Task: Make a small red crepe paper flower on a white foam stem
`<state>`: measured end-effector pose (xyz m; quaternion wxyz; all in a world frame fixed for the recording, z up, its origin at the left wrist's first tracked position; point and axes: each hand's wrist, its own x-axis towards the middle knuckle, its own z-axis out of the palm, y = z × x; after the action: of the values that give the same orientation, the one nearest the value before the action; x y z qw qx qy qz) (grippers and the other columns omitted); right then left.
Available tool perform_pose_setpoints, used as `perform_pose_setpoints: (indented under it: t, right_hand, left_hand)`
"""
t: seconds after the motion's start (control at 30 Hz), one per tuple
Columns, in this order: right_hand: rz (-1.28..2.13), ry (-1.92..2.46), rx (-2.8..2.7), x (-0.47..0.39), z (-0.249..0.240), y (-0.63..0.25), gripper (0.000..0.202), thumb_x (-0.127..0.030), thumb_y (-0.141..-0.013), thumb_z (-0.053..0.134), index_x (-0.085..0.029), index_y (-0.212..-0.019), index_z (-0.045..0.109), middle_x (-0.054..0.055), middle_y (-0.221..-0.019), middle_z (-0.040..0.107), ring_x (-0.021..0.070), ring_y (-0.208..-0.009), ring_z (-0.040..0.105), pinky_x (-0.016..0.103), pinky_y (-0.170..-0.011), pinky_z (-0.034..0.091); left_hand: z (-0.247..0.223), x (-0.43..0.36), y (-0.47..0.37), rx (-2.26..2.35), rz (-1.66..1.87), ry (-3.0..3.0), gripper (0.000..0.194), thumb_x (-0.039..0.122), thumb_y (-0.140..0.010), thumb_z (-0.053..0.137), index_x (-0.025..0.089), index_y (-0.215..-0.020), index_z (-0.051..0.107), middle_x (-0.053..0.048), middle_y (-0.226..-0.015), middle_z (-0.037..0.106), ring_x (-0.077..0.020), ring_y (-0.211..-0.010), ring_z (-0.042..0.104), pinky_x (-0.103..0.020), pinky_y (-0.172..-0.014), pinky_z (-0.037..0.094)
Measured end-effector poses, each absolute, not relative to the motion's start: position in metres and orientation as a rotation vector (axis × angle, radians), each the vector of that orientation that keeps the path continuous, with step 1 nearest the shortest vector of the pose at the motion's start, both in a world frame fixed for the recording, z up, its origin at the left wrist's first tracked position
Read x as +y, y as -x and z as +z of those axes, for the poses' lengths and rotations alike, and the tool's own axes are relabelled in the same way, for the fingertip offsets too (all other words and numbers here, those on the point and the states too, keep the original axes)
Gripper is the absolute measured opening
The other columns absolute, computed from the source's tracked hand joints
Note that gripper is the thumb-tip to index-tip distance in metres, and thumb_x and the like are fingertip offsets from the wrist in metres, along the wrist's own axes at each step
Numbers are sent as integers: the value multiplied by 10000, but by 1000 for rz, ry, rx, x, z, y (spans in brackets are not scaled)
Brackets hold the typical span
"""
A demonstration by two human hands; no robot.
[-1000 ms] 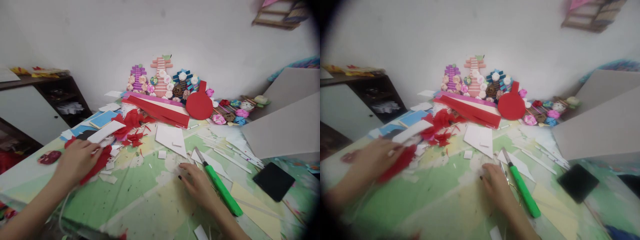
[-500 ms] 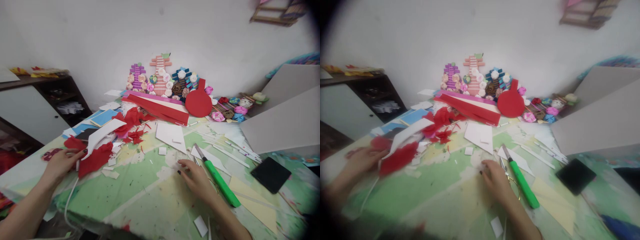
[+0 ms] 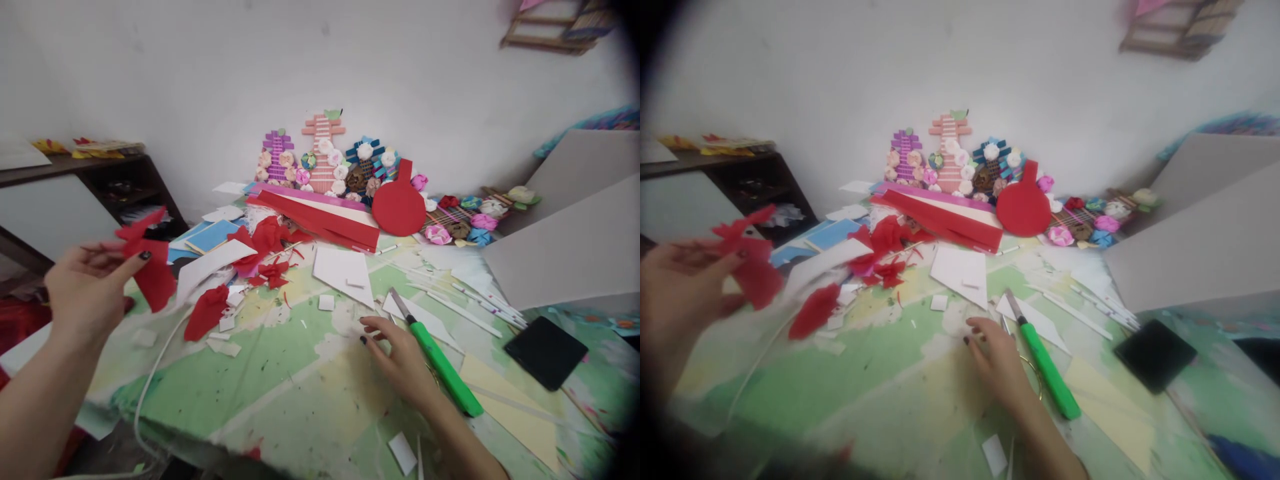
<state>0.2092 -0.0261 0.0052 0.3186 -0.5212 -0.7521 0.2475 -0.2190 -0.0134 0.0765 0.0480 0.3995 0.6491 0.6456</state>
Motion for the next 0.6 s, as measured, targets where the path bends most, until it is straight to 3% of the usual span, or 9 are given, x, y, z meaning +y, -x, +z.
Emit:
perform_pose_setpoints:
  t: [0.1, 0.23, 0.37, 0.5, 0.6]
  right_hand:
    - [666, 1341, -1928, -29, 19, -204, 272, -260, -840, 503, -199, -1085, 606, 98, -1045, 676, 212, -849, 638, 407, -796, 513]
    - [859, 1212, -1820, -30, 43, -189, 292, -293, -839, 561, -222, -1122, 588, 93, -1133, 649, 213, -957, 625, 402, -856, 500]
    - [1237, 933, -1570, -20, 55, -175, 439, -352, -813, 623, -232, -1217, 498, 107, -1208, 610, 214, -1080, 599, 380, -882, 503]
    - [1449, 864, -1314, -10, 45, -171, 410, -304, -753, 686, -226, -1122, 524, 65, -1081, 662, 180, -917, 656, 335, -816, 523]
    - [1508, 969, -1167, -6, 26, -174, 404, -272, -719, 689, -209, -1089, 538, 13, -843, 686, 135, -679, 642, 247, -602, 502]
  left_hand:
    - [108, -5, 181, 1467, 2183, -1161, 346, 115, -594, 785, 130, -854, 557, 62, -683, 597, -64, -622, 557, -162, -580, 464]
    - [122, 5, 106, 1069, 1719, -1126, 350, 125, -622, 772, 160, -896, 557, 49, -649, 610, -85, -557, 580, -170, -523, 467]
    - [98, 13, 29, 919, 1368, -1088, 382, 154, -615, 790, 166, -891, 527, 32, -686, 643, -103, -597, 620, -187, -559, 480]
    - [63, 21, -21, 869, 1244, -1046, 445, 191, -604, 804, 175, -920, 490, 7, -732, 678, -155, -637, 655, -259, -588, 524]
    - [41, 26, -35, 789, 1181, -868, 422, 212, -640, 777, 179, -940, 482, -11, -767, 691, -147, -631, 652, -254, -584, 515]
